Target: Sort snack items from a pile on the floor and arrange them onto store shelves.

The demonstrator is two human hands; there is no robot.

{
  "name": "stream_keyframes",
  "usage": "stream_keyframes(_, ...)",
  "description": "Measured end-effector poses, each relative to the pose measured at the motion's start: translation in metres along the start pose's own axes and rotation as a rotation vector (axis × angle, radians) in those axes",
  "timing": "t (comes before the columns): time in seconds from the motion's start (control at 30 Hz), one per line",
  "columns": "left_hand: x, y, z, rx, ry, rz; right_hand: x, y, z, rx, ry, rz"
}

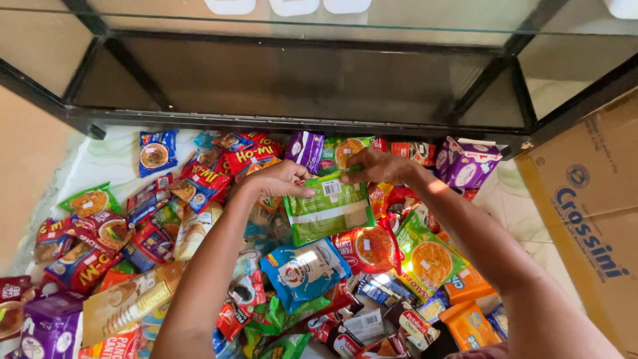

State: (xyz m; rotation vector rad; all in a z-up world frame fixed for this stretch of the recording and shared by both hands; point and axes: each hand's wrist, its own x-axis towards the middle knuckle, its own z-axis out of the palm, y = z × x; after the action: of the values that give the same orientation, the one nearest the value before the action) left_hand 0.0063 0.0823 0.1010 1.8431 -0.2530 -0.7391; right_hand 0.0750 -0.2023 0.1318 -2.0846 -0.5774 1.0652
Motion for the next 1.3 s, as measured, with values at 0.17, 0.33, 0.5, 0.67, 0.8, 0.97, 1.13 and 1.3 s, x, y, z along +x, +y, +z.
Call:
stream_keyframes(0.17,0.015,-0.039,0.0,0.17,-0.026,0.119,-0.006,-0.017,0.008,-0.19,-0.178,-0.127)
stream_keyframes(0.33,-0.013,-0.012,0.015,-0.35,0.335,-0.125,0.008,0.021,0.022,0.291,0.044,-0.024)
stream_keyframes(0.5,0.031,-0.08,0.037,-0.213,0.933,0.003,0.057,0.07,0.04,0.672,0.539,-0.381)
stream_keyframes(0.67,0.045,-0.059,0.053,0.215,1.211,0.092,0.062,0.055,0.054,0.167,0.931,-0.336)
stream_keyframes(0.8,0.043,-0.053,0.06,0.221,1.184,0.092,0.044,0.033,0.062,0.085,0.929,-0.194)
stream_keyframes(0.97,0.029,-0.04,0.066,0.104,0.994,-0.159,0.076,0.103,0.073,-0.06,0.912,-0.297)
stream_keyframes(1.13,0.038,-0.081,0.058,0.291,1.005,-0.095,0.039,0.071,0.065,-0.002,0.775,-0.153)
stream_keyframes(1.3,0.015,-0.066,0.049,0.197,0.867,-0.077,-0.005,0.025,0.043,0.321,0.187,0.02)
